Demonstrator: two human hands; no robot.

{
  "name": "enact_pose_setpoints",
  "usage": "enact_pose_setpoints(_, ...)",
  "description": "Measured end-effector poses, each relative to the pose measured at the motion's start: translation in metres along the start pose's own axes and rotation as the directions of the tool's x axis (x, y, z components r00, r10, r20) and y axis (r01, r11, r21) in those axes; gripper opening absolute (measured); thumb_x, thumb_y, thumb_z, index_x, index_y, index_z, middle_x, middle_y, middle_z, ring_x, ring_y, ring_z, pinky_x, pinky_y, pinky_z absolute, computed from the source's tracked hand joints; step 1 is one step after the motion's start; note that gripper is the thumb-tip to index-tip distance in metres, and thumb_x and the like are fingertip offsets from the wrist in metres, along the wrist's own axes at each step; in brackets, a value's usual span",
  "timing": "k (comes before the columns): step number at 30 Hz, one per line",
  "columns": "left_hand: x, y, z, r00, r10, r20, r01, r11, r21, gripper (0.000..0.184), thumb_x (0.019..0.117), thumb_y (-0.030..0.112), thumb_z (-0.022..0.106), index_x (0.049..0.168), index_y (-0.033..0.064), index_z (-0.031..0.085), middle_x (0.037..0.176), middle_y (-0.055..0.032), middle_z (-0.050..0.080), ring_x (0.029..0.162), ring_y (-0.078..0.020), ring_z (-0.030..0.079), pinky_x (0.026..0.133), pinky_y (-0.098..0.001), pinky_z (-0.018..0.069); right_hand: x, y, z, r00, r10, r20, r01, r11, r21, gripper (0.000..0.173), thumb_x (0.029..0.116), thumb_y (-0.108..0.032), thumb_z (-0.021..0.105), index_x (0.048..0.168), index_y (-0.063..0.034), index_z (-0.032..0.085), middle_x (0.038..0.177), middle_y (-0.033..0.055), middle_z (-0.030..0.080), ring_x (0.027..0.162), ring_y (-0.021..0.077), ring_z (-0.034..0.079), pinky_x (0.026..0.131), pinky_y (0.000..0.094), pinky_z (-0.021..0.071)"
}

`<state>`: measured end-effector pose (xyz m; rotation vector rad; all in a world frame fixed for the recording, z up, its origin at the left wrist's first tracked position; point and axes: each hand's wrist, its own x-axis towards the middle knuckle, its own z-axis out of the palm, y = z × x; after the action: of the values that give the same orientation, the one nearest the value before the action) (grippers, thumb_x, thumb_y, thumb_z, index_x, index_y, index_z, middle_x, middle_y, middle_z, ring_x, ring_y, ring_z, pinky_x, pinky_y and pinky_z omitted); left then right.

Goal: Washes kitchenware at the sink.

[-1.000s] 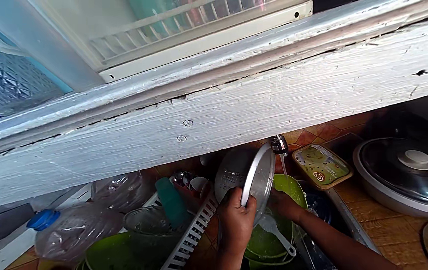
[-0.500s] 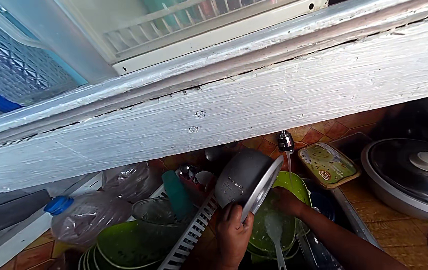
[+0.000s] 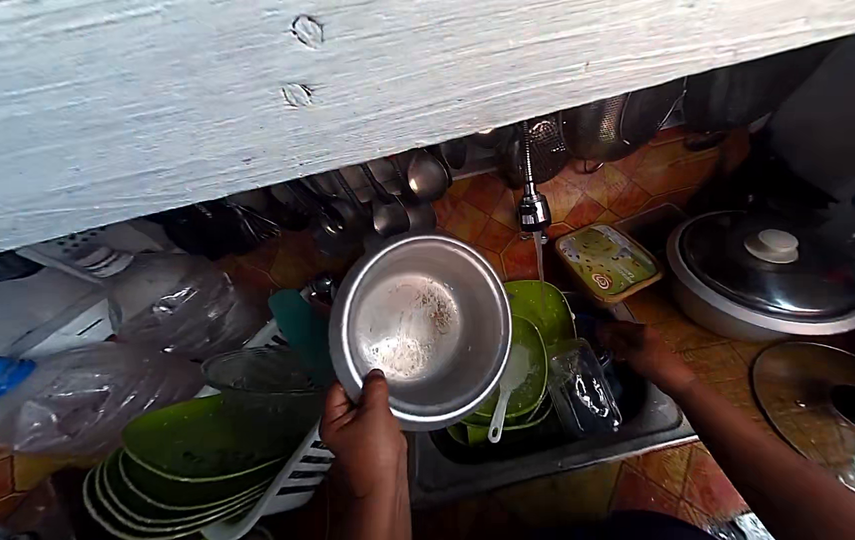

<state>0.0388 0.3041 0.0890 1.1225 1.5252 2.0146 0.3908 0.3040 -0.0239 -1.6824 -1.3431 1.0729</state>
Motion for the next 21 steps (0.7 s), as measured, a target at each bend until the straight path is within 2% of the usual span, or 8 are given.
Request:
enact_pose_setpoints(3, -0.003, -0.001, -0.002, 0.975, -0.217, -0.038, 0.212, 0.972, -0.103, 0.013, 0.0932, -0.010, 0.056, 0.101, -0.0003, 0.059, 0.082, -0.0003, 0.065, 0.075, -0.0055, 0.068, 0.070, -0.0234, 0.0604, -0.033, 0.020, -0.009, 0.983, -0.024, -0.183, 0.001, 0.992, -0.126, 0.030, 0.1054, -0.018, 0.055, 0.121, 0.0035, 0.069, 0.116, 0.0215, 0.071, 0.103, 0.0317, 0.070, 0.094, 0.0507, 0.0556)
enact_pose_setpoints(6, -0.002, -0.004, -0.005, 0.954, -0.298, -0.026, 0.292, 0.947, -0.133, 0.014, 0.0930, -0.010, 0.056, 0.102, 0.0016, 0.058, 0.083, -0.0011, 0.065, 0.075, -0.0073, 0.068, 0.070, -0.0248, 0.0607, -0.080, 0.043, 0.013, 0.895, -0.400, -0.199, 0.290, 0.859, -0.422, 0.025, 0.0983, -0.010, 0.056, 0.107, 0.0042, 0.074, 0.111, 0.0222, 0.073, 0.106, 0.0381, 0.071, 0.095, 0.0535, 0.0570)
enact_pose_setpoints(8, 0.000, -0.003, -0.006, 0.948, -0.317, -0.015, 0.312, 0.941, -0.131, 0.014, 0.0929, -0.009, 0.056, 0.101, 0.0020, 0.058, 0.083, -0.0010, 0.065, 0.075, -0.0077, 0.068, 0.069, -0.0252, 0.0610, -0.107, 0.061, 0.042, 0.781, -0.623, -0.044, 0.534, 0.703, -0.471, 0.024, 0.0954, -0.012, 0.056, 0.102, -0.0017, 0.077, 0.108, 0.0148, 0.076, 0.104, 0.0313, 0.073, 0.093, 0.0460, 0.0592)
enact_pose_setpoints(10, 0.000, -0.002, -0.006, 0.951, -0.310, 0.001, 0.307, 0.943, -0.128, 0.015, 0.0924, -0.010, 0.056, 0.102, 0.0016, 0.059, 0.084, -0.0010, 0.065, 0.076, -0.0079, 0.068, 0.070, -0.0255, 0.0611, -0.122, 0.077, 0.073, 0.663, -0.737, 0.133, 0.712, 0.566, -0.415, 0.025, 0.0985, -0.016, 0.057, 0.108, -0.0067, 0.078, 0.114, 0.0098, 0.076, 0.110, 0.0246, 0.072, 0.098, 0.0382, 0.0582)
enact_pose_setpoints(14, -0.001, -0.001, -0.003, 0.967, -0.252, 0.038, 0.255, 0.960, -0.117, 0.017, 0.0901, -0.012, 0.056, 0.099, 0.0023, 0.059, 0.082, 0.0000, 0.066, 0.074, -0.0071, 0.068, 0.069, -0.0248, 0.0609, -0.122, 0.113, 0.098, 0.536, -0.744, 0.398, 0.843, 0.441, -0.309, 0.032, 0.1023, -0.017, 0.058, 0.129, -0.0048, 0.070, 0.137, 0.0113, 0.067, 0.133, 0.0294, 0.060, 0.114, 0.0406, 0.0450)
enact_pose_setpoints(16, -0.002, 0.001, -0.004, 0.967, -0.249, 0.055, 0.254, 0.961, -0.112, 0.017, 0.0901, -0.012, 0.055, 0.098, 0.0025, 0.059, 0.081, 0.0006, 0.065, 0.074, -0.0065, 0.068, 0.069, -0.0246, 0.0610, -0.126, 0.128, 0.088, 0.557, -0.683, 0.472, 0.828, 0.416, -0.376, 0.040, 0.1046, -0.025, 0.056, 0.141, -0.0106, 0.063, 0.151, 0.0057, 0.058, 0.144, 0.0270, 0.049, 0.120, 0.0426, 0.0365)
enact_pose_setpoints(19, -0.003, 0.001, -0.008, 0.962, -0.267, 0.056, 0.272, 0.955, -0.114, 0.017, 0.0903, -0.012, 0.055, 0.098, 0.0028, 0.058, 0.081, 0.0004, 0.064, 0.074, -0.0067, 0.068, 0.069, -0.0246, 0.0608, -0.127, 0.125, 0.058, 0.740, -0.420, 0.525, 0.660, 0.602, -0.449, 0.056, 0.1065, -0.040, 0.050, 0.154, -0.0116, 0.048, 0.162, 0.0092, 0.043, 0.154, 0.0312, 0.034, 0.126, 0.0534, 0.0233)
enact_pose_setpoints(21, -0.005, 0.001, -0.011, 0.961, -0.270, 0.057, 0.275, 0.954, -0.116, 0.017, 0.0902, -0.012, 0.055, 0.097, 0.0030, 0.058, 0.081, 0.0006, 0.065, 0.073, -0.0066, 0.068, 0.068, -0.0249, 0.0613, -0.116, 0.129, 0.037, 0.807, -0.326, 0.492, 0.572, 0.638, -0.516, 0.060, 0.1075, -0.044, 0.044, 0.157, -0.0104, 0.044, 0.163, 0.0097, 0.041, 0.155, 0.0295, 0.032, 0.127, 0.0513, 0.0202)
